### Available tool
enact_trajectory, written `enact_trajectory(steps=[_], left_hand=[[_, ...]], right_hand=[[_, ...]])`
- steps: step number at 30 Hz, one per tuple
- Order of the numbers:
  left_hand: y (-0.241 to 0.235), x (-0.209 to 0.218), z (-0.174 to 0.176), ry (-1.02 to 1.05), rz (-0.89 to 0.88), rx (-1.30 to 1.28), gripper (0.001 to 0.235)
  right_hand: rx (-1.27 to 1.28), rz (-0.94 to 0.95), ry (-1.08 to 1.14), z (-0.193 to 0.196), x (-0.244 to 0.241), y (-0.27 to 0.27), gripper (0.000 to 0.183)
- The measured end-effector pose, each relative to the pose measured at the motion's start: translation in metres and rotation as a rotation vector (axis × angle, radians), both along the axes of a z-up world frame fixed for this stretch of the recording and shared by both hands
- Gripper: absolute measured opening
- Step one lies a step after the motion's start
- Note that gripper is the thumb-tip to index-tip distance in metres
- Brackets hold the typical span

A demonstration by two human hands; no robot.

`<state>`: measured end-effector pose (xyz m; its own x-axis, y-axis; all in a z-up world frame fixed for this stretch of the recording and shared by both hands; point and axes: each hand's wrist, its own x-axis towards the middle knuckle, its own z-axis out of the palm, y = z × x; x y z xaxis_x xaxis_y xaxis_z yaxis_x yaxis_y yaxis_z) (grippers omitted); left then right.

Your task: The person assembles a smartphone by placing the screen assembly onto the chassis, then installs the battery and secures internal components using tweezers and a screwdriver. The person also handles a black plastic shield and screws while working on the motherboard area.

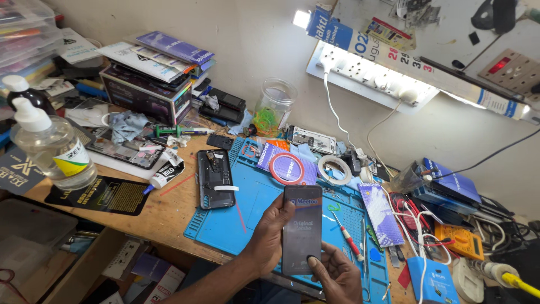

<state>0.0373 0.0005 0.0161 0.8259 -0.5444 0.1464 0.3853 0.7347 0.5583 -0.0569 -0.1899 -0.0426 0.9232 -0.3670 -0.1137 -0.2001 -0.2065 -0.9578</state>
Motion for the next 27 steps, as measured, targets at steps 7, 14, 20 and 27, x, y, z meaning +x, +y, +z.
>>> enact_trajectory(steps=[7,14,20,27], left_hand=[[-0.005,0.010,0.020,-0.091,0.001,-0.006,0.047],[0.000,0.030,0.062,-0.690,0.104,0.317,0.057],[0.023,0.016,0.056,-0.858,0.437,0.847,0.043],[0.017,0.009,0.030,-0.732,0.298,0.859,0.035]], right_hand=[[0.070,0.026,-0.213,0.029,-0.006,0.018,0.039],[0.148,-0.001,-0.388,0.076,0.004,0.018,0.034],[0.408,-0.033,-0.394,0.074,0.016,0.012,0.036],[0.443,-0.041,-0.376,0.058,0.027,0.013,0.038]])
